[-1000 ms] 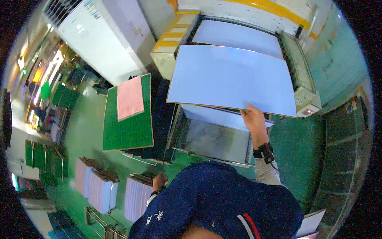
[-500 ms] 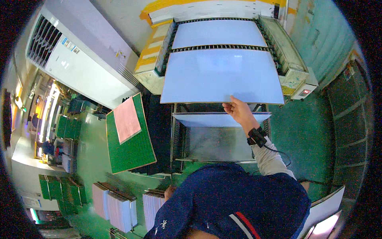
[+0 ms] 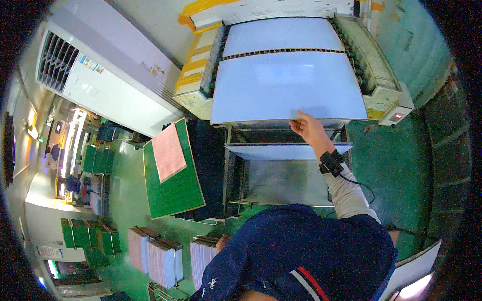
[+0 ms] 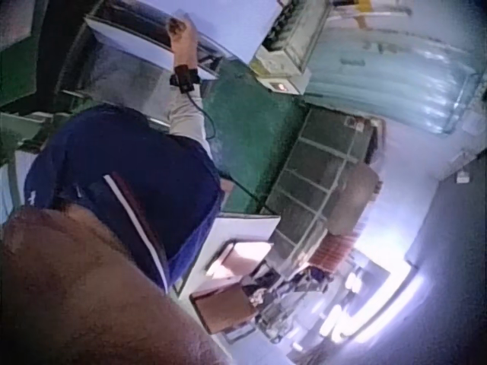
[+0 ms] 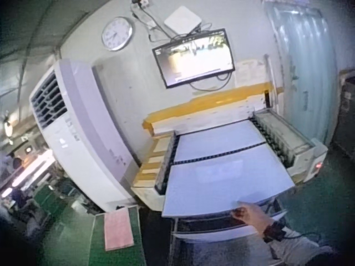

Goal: Manually picking up thin blue panels and placing them into a rack or machine slot.

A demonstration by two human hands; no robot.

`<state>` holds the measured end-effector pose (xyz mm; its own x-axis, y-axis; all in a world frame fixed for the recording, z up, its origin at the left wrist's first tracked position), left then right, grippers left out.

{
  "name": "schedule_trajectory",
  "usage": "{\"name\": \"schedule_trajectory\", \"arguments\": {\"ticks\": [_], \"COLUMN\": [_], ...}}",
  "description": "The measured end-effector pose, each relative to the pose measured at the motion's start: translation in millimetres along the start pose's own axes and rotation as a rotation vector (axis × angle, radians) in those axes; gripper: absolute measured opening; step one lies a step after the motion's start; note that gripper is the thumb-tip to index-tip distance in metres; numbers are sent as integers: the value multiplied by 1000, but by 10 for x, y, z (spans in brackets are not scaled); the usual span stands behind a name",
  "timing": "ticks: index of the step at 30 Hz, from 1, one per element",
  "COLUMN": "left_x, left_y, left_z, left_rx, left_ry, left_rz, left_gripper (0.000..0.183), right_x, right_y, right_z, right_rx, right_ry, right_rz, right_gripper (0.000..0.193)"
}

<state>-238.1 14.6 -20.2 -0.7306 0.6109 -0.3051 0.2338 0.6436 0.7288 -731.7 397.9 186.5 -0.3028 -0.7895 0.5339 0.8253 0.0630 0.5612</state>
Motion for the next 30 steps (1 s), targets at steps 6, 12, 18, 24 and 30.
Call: {"name": "schedule_trajectory", "arguments": {"ticks": [6,12,18,24,30], "left_x": [-12,-90,-91,-38,-126], "left_y": [-26,-102,-43,142,350], "left_z": [122,295,169,323,345], "left_rx": [-76,-113,172,-118,-170], "left_ry": [106,156,-99,272,185], "left_rz": [-45,5,-70,-62,-69], "left_gripper": [32,27,26,32,43], "right_x": [53,141,136,103,371], "right_y": [-108,-207,-297,-495,-360], "right_z": [47,89,152,198,113], "right_rx": [12,-19,7,31,11], "right_ry": [-26,-62,-20,75,406], "right_rz": [44,16,13,-29,222], "right_gripper": [24,26,29,35,50]}}
Point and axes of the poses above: each hand's wrist, its own y-axis away from the middle knuckle, its own x-axis out of the palm, z = x × y, the point moved 5 cm from there along -y, towards the middle knuckle, and after that the axes turned 13 degrees about -z, right-handed, at the moved point
